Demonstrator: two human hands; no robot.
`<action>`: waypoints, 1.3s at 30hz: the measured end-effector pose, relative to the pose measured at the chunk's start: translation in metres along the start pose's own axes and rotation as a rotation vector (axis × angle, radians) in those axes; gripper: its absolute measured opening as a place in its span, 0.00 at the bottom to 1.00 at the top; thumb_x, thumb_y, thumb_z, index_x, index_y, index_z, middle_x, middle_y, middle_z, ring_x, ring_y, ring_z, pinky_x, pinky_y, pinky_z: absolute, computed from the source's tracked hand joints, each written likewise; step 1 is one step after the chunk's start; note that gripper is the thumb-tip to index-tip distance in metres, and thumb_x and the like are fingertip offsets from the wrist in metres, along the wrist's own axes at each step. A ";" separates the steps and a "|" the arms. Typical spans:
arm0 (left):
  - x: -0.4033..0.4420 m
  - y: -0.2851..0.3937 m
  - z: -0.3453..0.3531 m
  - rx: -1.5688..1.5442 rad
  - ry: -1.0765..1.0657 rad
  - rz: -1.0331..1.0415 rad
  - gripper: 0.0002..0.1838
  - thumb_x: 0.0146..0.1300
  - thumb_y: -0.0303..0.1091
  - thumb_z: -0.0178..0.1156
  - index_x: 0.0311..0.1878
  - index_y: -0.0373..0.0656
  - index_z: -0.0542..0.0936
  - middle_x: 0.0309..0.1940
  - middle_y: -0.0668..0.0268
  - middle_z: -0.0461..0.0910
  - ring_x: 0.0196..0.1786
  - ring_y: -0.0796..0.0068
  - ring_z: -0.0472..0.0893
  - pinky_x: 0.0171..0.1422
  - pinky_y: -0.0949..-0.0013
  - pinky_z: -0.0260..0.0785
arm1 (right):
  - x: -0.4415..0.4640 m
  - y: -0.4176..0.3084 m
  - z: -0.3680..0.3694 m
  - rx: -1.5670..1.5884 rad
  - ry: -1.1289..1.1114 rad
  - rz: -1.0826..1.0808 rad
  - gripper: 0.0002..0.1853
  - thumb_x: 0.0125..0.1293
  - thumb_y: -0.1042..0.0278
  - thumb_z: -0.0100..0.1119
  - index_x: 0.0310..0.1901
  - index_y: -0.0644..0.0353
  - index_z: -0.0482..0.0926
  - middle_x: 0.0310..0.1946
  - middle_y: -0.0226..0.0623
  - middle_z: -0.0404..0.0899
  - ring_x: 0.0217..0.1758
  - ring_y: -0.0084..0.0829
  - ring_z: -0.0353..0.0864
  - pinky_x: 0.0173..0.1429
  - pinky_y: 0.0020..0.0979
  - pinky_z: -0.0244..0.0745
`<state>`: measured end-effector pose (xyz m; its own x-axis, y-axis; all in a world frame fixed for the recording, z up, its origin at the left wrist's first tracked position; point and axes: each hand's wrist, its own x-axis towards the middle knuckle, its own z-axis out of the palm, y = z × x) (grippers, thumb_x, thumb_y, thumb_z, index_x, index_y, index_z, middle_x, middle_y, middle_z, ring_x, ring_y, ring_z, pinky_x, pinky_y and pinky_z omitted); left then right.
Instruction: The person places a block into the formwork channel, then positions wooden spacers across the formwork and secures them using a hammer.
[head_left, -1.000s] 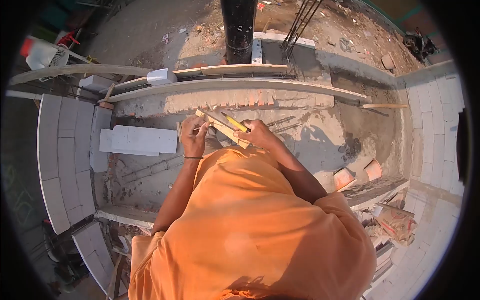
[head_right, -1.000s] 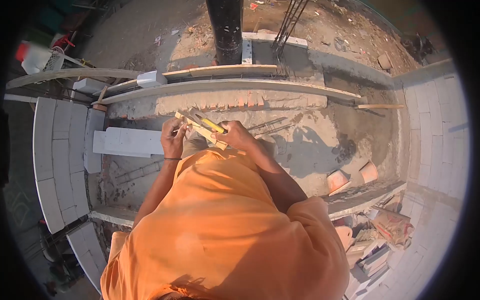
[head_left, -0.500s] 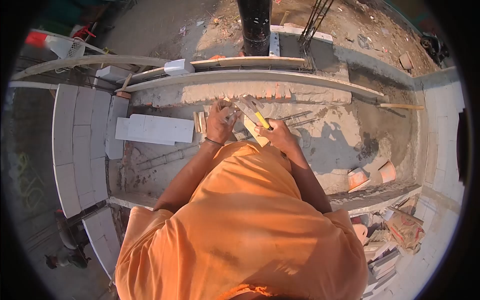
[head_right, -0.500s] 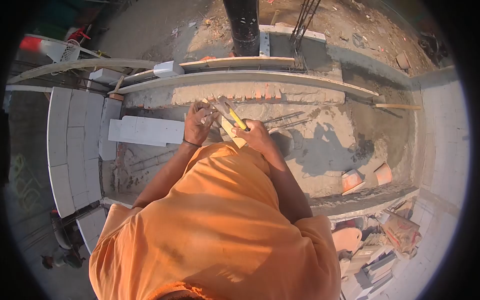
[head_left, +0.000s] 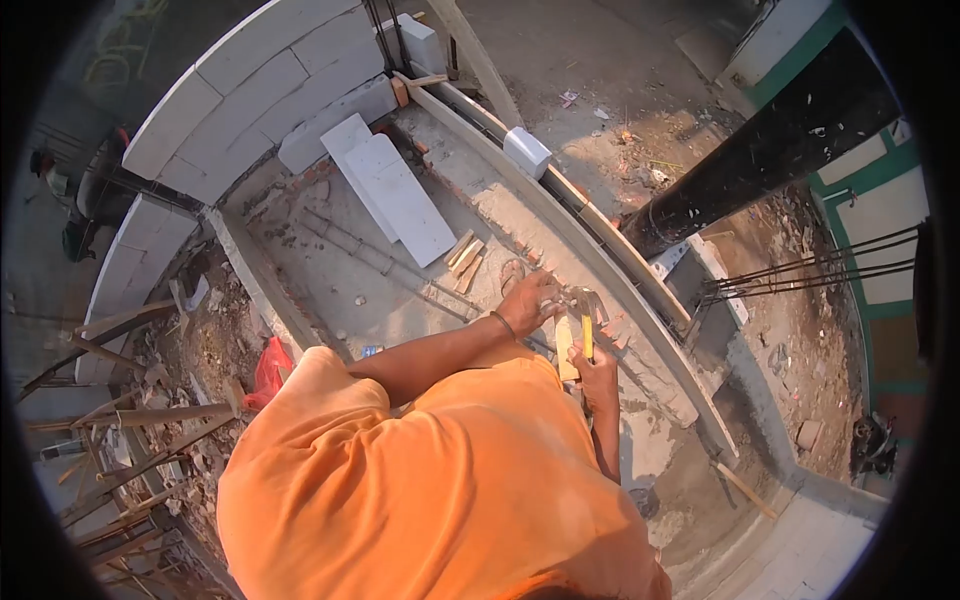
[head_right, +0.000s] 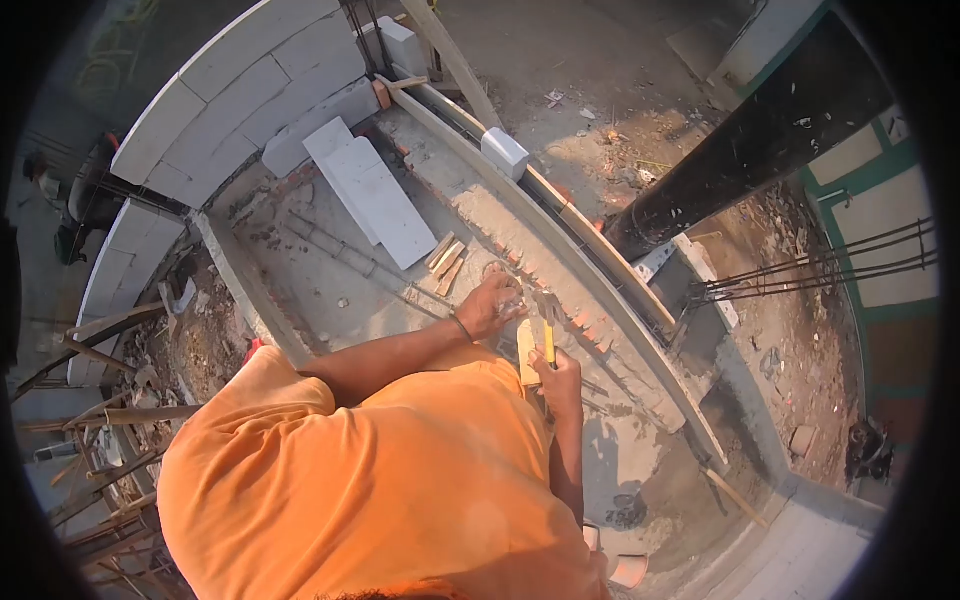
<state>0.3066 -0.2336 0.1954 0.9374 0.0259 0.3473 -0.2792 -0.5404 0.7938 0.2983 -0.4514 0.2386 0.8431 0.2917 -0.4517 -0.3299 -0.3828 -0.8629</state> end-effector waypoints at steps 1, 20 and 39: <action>0.001 -0.011 0.004 0.007 -0.018 -0.011 0.15 0.56 0.32 0.68 0.46 0.42 0.81 0.43 0.55 0.75 0.48 0.51 0.76 0.51 0.56 0.70 | 0.005 0.001 -0.001 -0.005 -0.013 0.002 0.21 0.62 0.61 0.63 0.51 0.70 0.80 0.25 0.31 0.78 0.20 0.16 0.70 0.19 0.22 0.65; -0.033 -0.072 -0.111 0.041 0.516 -0.495 0.06 0.60 0.32 0.64 0.37 0.39 0.82 0.38 0.61 0.78 0.47 0.65 0.76 0.50 0.65 0.70 | -0.051 0.288 -0.048 -0.057 0.124 0.744 0.13 0.61 0.62 0.60 0.41 0.64 0.80 0.18 0.28 0.72 0.18 0.19 0.69 0.20 0.26 0.62; 0.121 -0.134 0.034 -0.324 0.074 -0.639 0.08 0.61 0.33 0.65 0.38 0.40 0.80 0.31 0.68 0.79 0.36 0.78 0.76 0.43 0.71 0.70 | 0.125 0.086 -0.013 0.349 0.165 0.387 0.09 0.66 0.65 0.57 0.39 0.63 0.73 0.19 0.27 0.67 0.18 0.18 0.68 0.21 0.23 0.65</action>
<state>0.4650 -0.1868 0.1142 0.9247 0.3171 -0.2105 0.2605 -0.1239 0.9575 0.3808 -0.4591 0.1103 0.6783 0.0345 -0.7340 -0.7270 -0.1135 -0.6771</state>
